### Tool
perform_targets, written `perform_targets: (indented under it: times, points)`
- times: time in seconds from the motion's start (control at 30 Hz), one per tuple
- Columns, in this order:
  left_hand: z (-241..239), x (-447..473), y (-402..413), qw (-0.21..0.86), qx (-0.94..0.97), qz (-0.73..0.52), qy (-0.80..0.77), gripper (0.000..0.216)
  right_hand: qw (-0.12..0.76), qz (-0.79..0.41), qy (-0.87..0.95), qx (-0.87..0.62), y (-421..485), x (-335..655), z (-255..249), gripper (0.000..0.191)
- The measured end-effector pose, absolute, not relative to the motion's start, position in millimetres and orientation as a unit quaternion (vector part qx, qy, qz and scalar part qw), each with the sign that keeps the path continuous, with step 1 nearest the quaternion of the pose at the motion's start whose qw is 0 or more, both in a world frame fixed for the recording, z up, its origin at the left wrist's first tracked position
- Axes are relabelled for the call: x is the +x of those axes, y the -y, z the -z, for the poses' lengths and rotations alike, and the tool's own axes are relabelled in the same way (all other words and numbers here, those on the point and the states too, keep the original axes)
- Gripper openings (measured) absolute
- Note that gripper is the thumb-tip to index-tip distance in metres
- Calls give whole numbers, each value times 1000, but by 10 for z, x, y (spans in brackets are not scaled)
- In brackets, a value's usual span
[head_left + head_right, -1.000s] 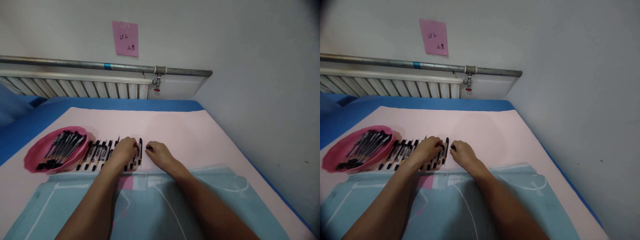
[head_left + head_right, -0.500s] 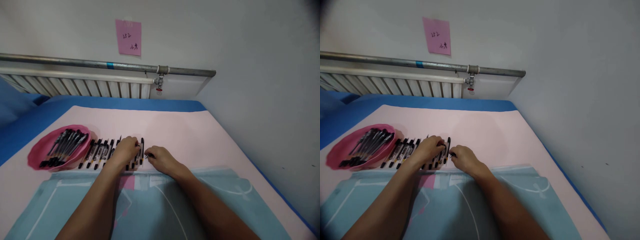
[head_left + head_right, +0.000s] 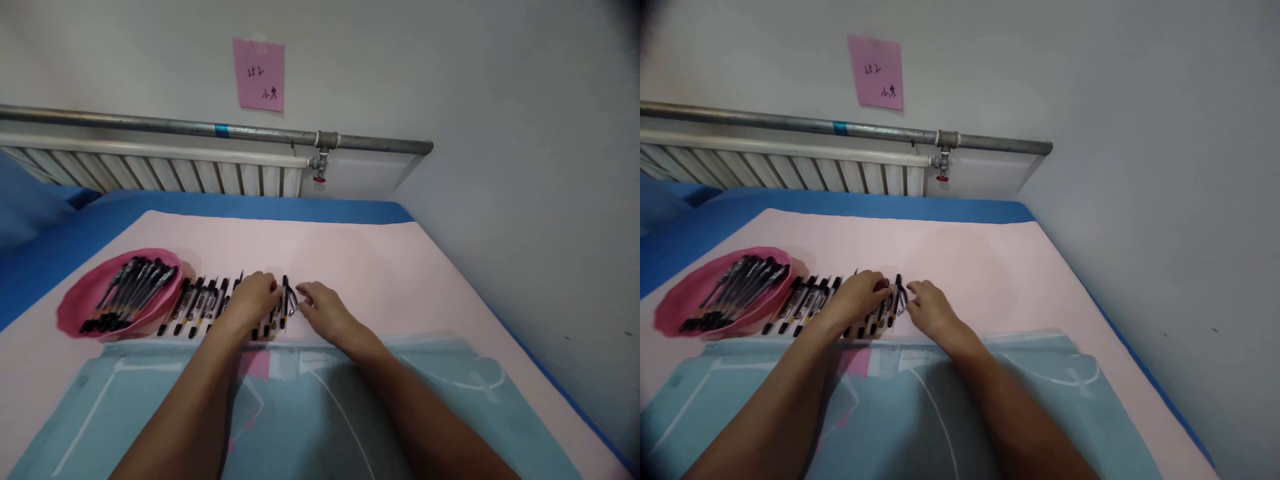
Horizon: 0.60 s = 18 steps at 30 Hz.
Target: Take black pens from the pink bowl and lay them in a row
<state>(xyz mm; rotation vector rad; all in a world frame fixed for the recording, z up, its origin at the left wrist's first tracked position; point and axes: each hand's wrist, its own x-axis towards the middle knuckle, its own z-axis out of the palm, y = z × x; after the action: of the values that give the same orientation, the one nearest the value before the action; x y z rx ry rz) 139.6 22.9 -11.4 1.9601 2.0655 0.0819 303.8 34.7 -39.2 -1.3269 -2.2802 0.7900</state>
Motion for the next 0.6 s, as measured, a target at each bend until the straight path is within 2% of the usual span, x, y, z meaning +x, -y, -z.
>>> perform_targets:
  times: [0.23,0.6]
  points:
    - [88,1385,-211,142,681,-36,-717,28,183,-257,841,-439,-337,3038,387,22]
    - [67,1367,-205,145,678,-49,-719,28,211,-269,838,-426,-365,3023,440,26]
